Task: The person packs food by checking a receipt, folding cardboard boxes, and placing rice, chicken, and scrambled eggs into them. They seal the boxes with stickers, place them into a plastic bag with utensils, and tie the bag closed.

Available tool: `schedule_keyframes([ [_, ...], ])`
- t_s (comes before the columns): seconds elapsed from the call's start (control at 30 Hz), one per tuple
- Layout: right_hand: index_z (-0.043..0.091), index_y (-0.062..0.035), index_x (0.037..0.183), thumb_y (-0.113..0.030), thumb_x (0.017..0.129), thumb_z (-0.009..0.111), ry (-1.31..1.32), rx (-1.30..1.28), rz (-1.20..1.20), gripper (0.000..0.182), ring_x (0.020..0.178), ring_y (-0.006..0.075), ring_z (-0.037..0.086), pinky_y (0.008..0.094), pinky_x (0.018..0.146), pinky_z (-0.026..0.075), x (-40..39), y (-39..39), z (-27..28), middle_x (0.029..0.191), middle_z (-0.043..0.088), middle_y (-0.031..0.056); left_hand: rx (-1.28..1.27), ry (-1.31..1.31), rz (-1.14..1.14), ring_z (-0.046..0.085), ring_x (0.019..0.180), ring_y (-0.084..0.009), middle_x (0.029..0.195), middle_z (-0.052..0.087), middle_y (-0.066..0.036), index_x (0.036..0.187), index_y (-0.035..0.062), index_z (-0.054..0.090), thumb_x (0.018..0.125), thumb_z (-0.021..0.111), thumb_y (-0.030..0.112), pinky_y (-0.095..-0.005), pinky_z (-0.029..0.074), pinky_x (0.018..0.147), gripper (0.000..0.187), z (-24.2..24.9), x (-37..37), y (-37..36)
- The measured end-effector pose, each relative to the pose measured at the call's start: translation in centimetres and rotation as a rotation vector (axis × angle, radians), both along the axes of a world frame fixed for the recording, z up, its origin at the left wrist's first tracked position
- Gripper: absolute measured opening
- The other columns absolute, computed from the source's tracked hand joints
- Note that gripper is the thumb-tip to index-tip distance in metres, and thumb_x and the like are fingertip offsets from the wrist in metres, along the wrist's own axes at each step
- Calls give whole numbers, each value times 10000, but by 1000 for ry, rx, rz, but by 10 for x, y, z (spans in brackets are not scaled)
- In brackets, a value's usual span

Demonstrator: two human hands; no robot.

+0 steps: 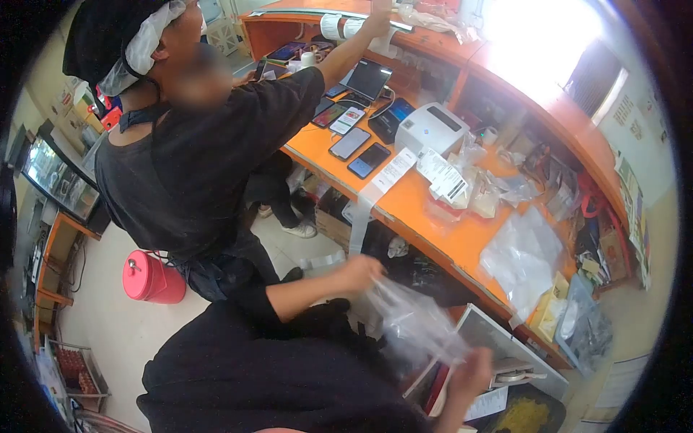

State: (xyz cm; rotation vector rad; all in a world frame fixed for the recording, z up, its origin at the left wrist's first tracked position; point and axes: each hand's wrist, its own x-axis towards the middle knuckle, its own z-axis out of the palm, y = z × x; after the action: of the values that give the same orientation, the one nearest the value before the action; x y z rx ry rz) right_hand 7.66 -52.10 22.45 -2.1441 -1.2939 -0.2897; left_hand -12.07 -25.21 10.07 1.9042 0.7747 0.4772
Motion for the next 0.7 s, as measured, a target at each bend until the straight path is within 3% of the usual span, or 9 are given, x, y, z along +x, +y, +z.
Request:
schedule_keyframes([
  [0.03,459,-23,804,115,674,444,296,20,-103,191,658,280,513,352,606,415,10,-15,17,698,429,104,-23,30,179,610,686,-325,703,603,-137,724,61,584,699,603,7,-407,470,618,62,20,-16,15],
  [0.13,452,-11,849,124,662,455,141,-8,-177,230,749,261,541,337,684,439,-2,-1,32,793,468,105,317,-101,223,527,678,-185,711,539,-77,740,32,508,713,614,-18,-315,453,655,121,43,-21,9],
  [0.17,460,-21,887,115,662,481,256,96,-199,264,850,254,552,318,761,442,0,4,18,893,500,114,431,-352,281,590,718,-351,751,556,-116,822,52,518,724,604,-9,-394,470,655,144,41,-6,3],
  [0.27,499,-12,898,102,678,503,304,14,-163,248,855,311,569,310,779,437,-4,25,-18,817,508,150,-101,-176,191,590,724,-370,757,578,-128,836,61,515,711,621,12,-394,472,659,171,27,12,-27],
  [0.37,472,-29,817,90,664,515,362,-129,-167,198,708,318,545,328,693,440,-2,21,-57,699,481,137,81,-139,39,593,728,-376,783,598,-151,820,62,502,693,604,-1,-406,464,638,174,-10,12,-46],
  [0.5,449,-37,743,76,648,576,290,-146,-297,194,565,251,444,355,574,405,28,-6,-57,607,408,110,-37,178,189,601,763,-370,804,596,-175,815,68,492,695,549,-34,-448,444,640,167,-9,-12,-14],
  [0.63,433,-36,730,74,662,567,335,108,-332,185,629,280,467,353,595,395,25,-5,-61,676,453,121,159,-55,508,601,853,-360,921,618,-158,842,44,548,720,598,21,-427,474,707,133,11,-4,-2],
  [0.7,431,-33,727,68,671,564,308,112,-376,176,666,296,489,356,611,394,28,-6,-72,715,475,127,156,-150,325,601,884,-360,959,619,-153,867,37,562,734,627,51,-422,483,733,149,8,0,-8],
])
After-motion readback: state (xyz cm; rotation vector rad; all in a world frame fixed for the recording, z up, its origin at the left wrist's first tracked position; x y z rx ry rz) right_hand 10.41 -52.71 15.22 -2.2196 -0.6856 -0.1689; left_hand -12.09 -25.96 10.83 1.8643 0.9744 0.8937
